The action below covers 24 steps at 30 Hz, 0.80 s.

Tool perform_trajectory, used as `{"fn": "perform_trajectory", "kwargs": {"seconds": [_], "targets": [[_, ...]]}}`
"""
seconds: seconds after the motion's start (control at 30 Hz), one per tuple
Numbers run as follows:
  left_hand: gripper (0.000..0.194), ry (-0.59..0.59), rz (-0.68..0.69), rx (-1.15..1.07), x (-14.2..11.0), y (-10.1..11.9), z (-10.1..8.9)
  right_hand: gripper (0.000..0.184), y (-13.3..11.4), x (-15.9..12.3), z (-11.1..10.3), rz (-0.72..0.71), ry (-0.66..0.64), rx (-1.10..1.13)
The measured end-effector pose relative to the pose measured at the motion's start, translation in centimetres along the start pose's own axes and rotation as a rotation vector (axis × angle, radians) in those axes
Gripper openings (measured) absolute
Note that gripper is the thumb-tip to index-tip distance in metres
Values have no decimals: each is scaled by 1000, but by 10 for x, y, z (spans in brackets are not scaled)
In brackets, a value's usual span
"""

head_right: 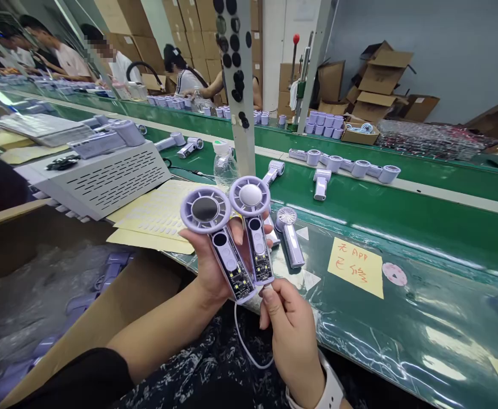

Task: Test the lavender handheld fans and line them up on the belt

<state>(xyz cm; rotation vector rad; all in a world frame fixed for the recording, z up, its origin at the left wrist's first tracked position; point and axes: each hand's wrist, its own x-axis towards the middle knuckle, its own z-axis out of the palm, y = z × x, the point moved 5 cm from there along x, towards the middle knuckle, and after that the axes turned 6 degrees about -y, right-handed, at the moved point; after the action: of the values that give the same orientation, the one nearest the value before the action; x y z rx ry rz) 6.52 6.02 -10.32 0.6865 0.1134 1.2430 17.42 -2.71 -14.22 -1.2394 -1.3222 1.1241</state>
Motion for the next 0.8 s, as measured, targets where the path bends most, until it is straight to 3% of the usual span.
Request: {"fn": "perform_trajectory", "kwargs": {"seconds": [0.13,0.27,0.37,0.47,0.57,0.67,0.77,0.8], "targets": [[67,0,33,17,-2,-6,0,49,6,-2,5,58,-20,117],[70,36,66,72,-5,-15,-1,48,13,-6,5,66,123,236],[73,9,44,90,-6,-20,-2,38,10,-6,0,15,69,175],[73,-48,27,76,-5,-18,2,30,1,-3,-15,-68,-44,92],[68,-75,75,172,-5,-10,12,26,-11,2,-46,-160,-43,112],[60,-42,99,258,-4,1,17,29,-24,9,-82,-262,80,122],[64,-42,64,291,-7,8,13,19,-30,16,-109,-202,355,-227],[66,-55,16,319,-9,8,9,24,-31,18,-111,-174,416,-307]]}}
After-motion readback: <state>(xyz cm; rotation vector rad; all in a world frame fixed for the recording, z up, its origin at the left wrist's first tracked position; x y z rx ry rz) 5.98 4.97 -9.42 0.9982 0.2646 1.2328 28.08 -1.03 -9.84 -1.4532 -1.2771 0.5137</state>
